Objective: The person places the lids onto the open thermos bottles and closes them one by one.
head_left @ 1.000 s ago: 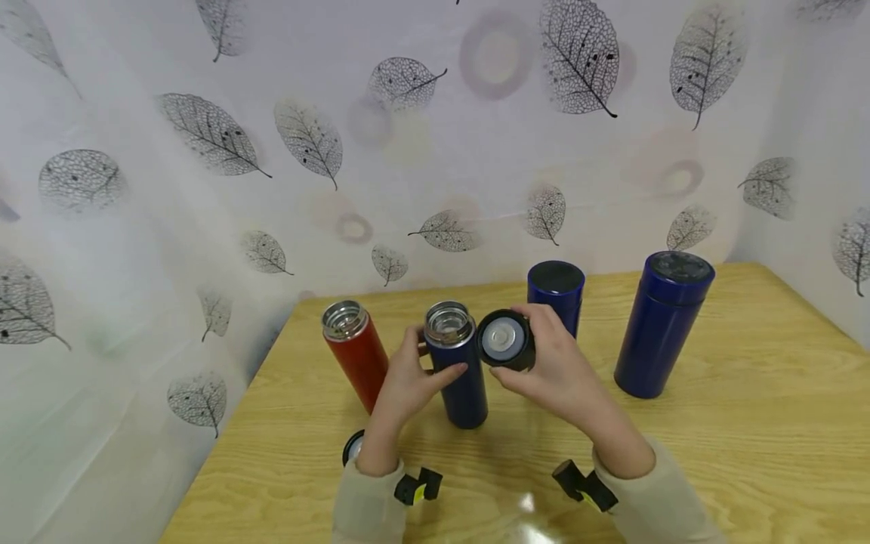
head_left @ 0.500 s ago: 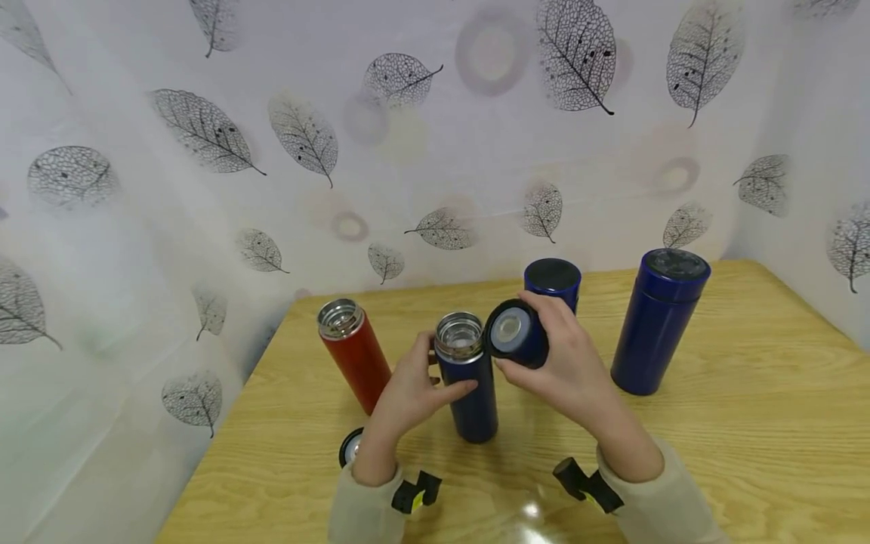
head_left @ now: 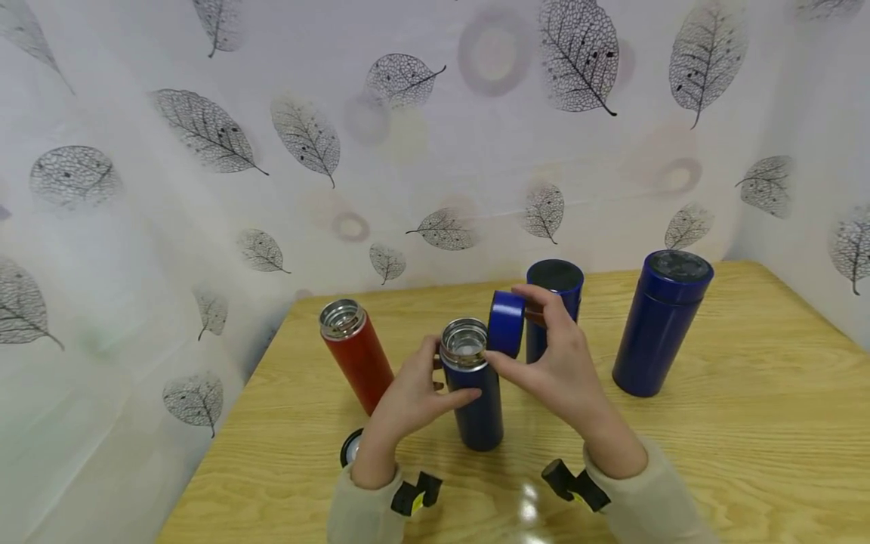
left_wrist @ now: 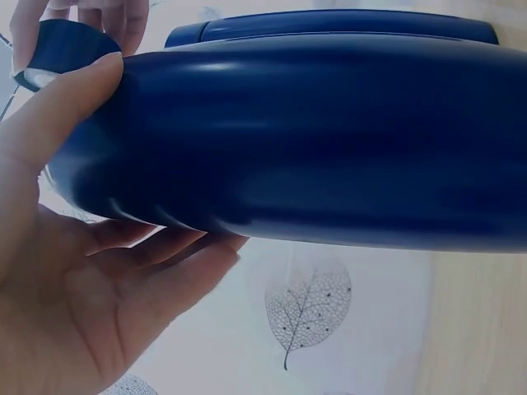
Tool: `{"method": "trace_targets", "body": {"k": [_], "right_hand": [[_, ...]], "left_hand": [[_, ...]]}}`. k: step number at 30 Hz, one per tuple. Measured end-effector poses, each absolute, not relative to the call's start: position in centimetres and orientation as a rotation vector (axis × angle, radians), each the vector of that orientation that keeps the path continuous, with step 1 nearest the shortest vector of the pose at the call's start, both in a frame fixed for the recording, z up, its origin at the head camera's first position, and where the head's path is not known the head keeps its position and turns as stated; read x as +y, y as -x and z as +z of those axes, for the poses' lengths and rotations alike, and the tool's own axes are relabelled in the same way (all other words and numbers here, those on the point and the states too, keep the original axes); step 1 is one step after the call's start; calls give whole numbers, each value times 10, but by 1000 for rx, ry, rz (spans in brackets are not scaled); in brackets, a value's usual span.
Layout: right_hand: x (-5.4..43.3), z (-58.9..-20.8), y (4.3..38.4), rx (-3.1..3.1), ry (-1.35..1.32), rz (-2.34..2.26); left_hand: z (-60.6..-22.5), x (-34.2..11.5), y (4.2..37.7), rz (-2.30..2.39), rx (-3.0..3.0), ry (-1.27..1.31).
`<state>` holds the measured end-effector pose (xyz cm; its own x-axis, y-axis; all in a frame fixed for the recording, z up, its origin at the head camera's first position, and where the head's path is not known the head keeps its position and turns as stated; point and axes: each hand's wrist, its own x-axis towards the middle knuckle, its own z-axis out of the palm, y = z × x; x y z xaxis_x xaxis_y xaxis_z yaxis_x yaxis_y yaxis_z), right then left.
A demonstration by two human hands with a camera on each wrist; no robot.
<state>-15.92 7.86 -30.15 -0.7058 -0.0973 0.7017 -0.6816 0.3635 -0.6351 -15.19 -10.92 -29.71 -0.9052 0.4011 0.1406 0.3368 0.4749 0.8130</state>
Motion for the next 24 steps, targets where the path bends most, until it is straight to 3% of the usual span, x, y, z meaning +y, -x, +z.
{"method": "trace_targets", "body": {"k": [24], "right_hand": [[49,-306,169,-1995,-715,1405]], "left_hand": [[-307,-114,158,1423,2650,-759]]}}
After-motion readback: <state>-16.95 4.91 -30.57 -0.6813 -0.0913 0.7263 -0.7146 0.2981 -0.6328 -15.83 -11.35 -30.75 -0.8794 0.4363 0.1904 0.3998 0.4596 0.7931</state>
